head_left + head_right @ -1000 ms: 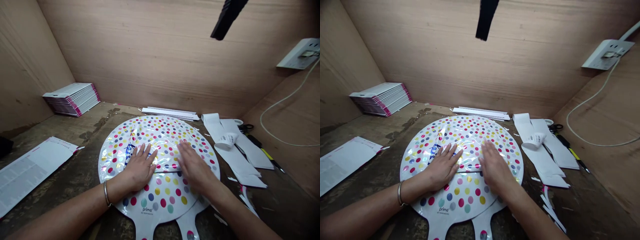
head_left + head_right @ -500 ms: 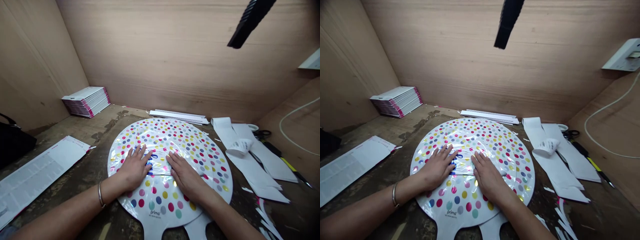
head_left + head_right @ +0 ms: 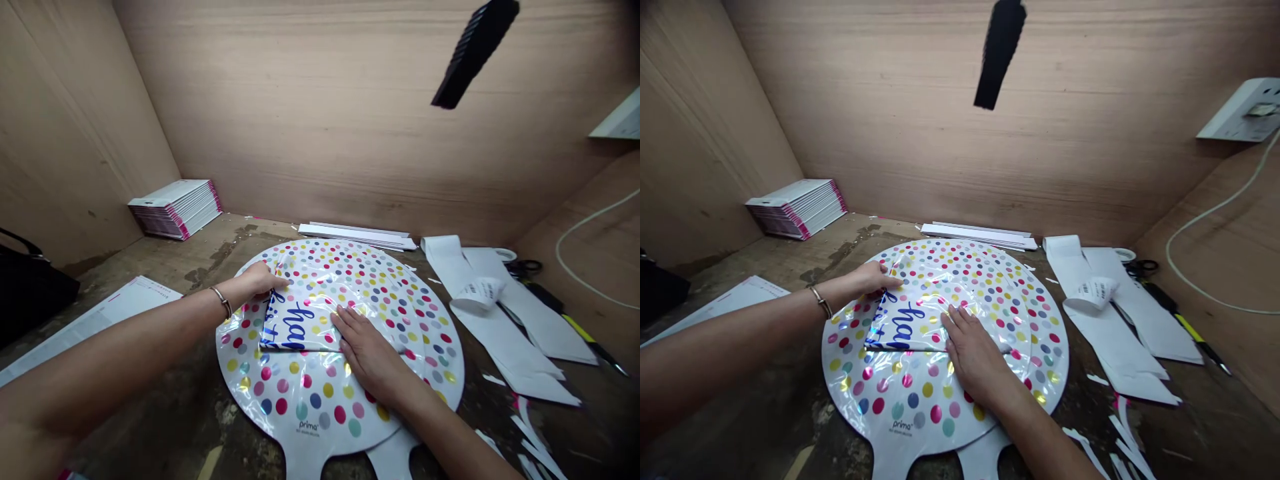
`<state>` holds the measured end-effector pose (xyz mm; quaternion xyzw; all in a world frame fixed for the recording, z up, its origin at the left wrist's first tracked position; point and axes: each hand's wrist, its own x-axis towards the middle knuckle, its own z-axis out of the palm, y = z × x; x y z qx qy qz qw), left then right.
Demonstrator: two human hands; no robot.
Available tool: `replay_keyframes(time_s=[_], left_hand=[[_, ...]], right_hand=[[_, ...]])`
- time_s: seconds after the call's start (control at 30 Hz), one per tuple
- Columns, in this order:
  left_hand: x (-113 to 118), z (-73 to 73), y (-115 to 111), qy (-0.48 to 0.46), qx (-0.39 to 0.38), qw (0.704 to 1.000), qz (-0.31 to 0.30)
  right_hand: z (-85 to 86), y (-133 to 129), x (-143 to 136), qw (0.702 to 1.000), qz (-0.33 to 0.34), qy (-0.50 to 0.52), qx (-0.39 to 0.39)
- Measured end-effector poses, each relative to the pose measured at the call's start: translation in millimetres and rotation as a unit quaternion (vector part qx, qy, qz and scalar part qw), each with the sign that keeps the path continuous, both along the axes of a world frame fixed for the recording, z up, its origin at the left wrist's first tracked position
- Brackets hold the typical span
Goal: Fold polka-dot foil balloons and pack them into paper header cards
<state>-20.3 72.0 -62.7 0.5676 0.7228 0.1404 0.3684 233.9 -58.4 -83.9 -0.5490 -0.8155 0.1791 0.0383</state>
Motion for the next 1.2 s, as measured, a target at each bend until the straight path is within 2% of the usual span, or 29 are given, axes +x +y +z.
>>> replay_keyframes(time_s=[0.13, 0.23, 0.3, 0.33, 0.4, 0.47, 0.5, 0.57, 0.63, 0.7, 0.77, 0.8, 0.87, 0.93, 1.03, 1.13, 1.2], left_hand=[[6, -1.6, -6, -0.102, 0.034, 0.994, -0.027], [11, 15.7, -20, -0.199, 0.100, 0.972, -0.073], [17, 38.8, -27, -0.263, 0.144, 0.948, -0.109], [21, 52.4, -30, -0.293, 0.175, 0.930, -0.134], [25, 77.7, -37, -0.324, 0.272, 0.886, -0.192], [24, 91.0, -46, -0.296, 0.398, 0.832, -0.247], [20, 90.2, -53, -0.261, 0.453, 0.809, -0.268], [11, 72.2, -68, -0.177, 0.527, 0.775, -0.301], [-1, 38.1, -86, -0.097, 0.557, 0.747, -0.351], [-12, 0.8, -106, -0.019, 0.525, 0.739, -0.423], [-21, -27.2, -123, 0.038, 0.450, 0.754, -0.476], [-24, -35.8, -129, 0.053, 0.418, 0.764, -0.488], [-30, -43.2, -138, 0.058, 0.376, 0.783, -0.491], [-32, -42.1, -142, 0.039, 0.360, 0.800, -0.479], [-31, -36.0, -146, 0.017, 0.333, 0.846, -0.416], [-20, -31.4, -148, 0.051, 0.280, 0.911, -0.298], [-11, -29.0, -148, 0.086, 0.247, 0.939, -0.225]], right_hand=[[-2.2, -3, 6, 0.999, -0.005, 0.048, -0.005], [11.0, 19, 20, 0.984, -0.106, 0.135, 0.051], [35.3, 46, 35, 0.954, -0.181, 0.207, 0.120], [51.3, 60, 43, 0.941, -0.187, 0.247, 0.135], [84.9, 79, 56, 0.925, -0.131, 0.338, 0.115], [109.4, 78, 63, 0.925, -0.048, 0.365, 0.095], [114.4, 69, 63, 0.928, -0.020, 0.353, 0.120], [107.0, 41, 60, 0.928, 0.014, 0.293, 0.228], [80.7, 6, 54, 0.921, 0.065, 0.226, 0.309], [47.8, -25, 48, 0.934, 0.114, 0.167, 0.295], [20.8, -48, 43, 0.957, 0.126, 0.132, 0.226], [11.8, -56, 41, 0.967, 0.118, 0.125, 0.189], [2.6, -65, 39, 0.978, 0.095, 0.129, 0.134], [1.7, -67, 39, 0.979, 0.076, 0.153, 0.114], [5.9, -63, 39, 0.976, 0.035, 0.194, 0.092], [9.1, -55, 38, 0.980, -0.044, 0.191, 0.038], [9.9, -50, 36, 0.982, -0.102, 0.161, 0.017]])
